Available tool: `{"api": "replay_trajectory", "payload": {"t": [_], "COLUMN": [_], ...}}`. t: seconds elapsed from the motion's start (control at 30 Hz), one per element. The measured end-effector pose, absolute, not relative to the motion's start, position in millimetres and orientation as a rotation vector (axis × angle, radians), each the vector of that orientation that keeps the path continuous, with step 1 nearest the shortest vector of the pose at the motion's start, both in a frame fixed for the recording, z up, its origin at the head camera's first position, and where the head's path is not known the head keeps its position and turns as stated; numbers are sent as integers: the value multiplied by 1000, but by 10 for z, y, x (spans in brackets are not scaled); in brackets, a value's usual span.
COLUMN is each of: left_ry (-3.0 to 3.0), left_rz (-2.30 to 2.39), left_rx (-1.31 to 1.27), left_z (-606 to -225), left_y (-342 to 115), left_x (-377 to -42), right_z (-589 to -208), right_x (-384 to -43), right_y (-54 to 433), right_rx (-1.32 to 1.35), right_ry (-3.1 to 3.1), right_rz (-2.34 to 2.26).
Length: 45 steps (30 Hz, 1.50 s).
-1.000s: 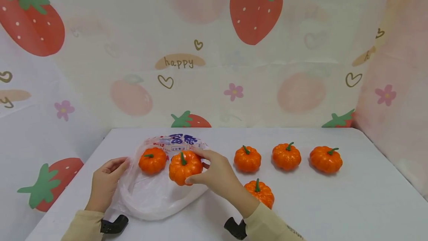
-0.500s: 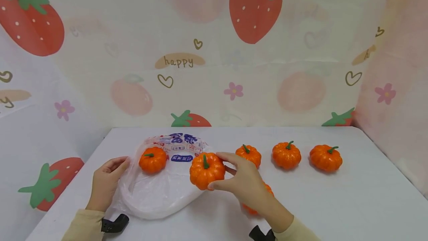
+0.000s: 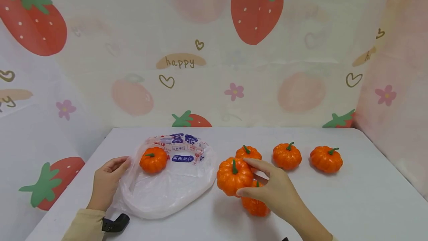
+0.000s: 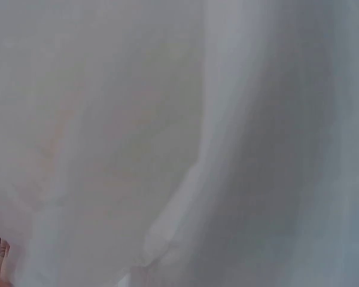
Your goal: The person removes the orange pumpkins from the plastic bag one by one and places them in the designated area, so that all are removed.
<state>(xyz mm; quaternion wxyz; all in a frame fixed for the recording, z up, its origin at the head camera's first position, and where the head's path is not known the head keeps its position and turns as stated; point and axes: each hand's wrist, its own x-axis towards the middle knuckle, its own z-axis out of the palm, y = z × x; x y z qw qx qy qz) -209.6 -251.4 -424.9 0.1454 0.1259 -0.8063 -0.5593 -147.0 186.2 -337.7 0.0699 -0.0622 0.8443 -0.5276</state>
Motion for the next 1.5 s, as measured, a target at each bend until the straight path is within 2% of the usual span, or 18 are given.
{"api": "replay_trajectory", "payload": {"t": [0.27, 0.9, 1.5], "left_ry": [-2343, -2345, -2334], "left_rz": [-1599, -1564, -1556], "left_rx": [366, 386, 383], "left_z": [-4240, -4252, -4254], "left_y": [-2512, -2500, -2498], "left_x": [-2088, -2074, -2081], "right_z": [-3405, -3582, -3788], "right_x": [-1384, -1365, -1435], "right_y": [2153, 2823, 3049], "right_rx": [-154, 112, 262], "right_ry": [2678, 2775, 2695], "right_rz": [-1505, -1176, -1056]}}
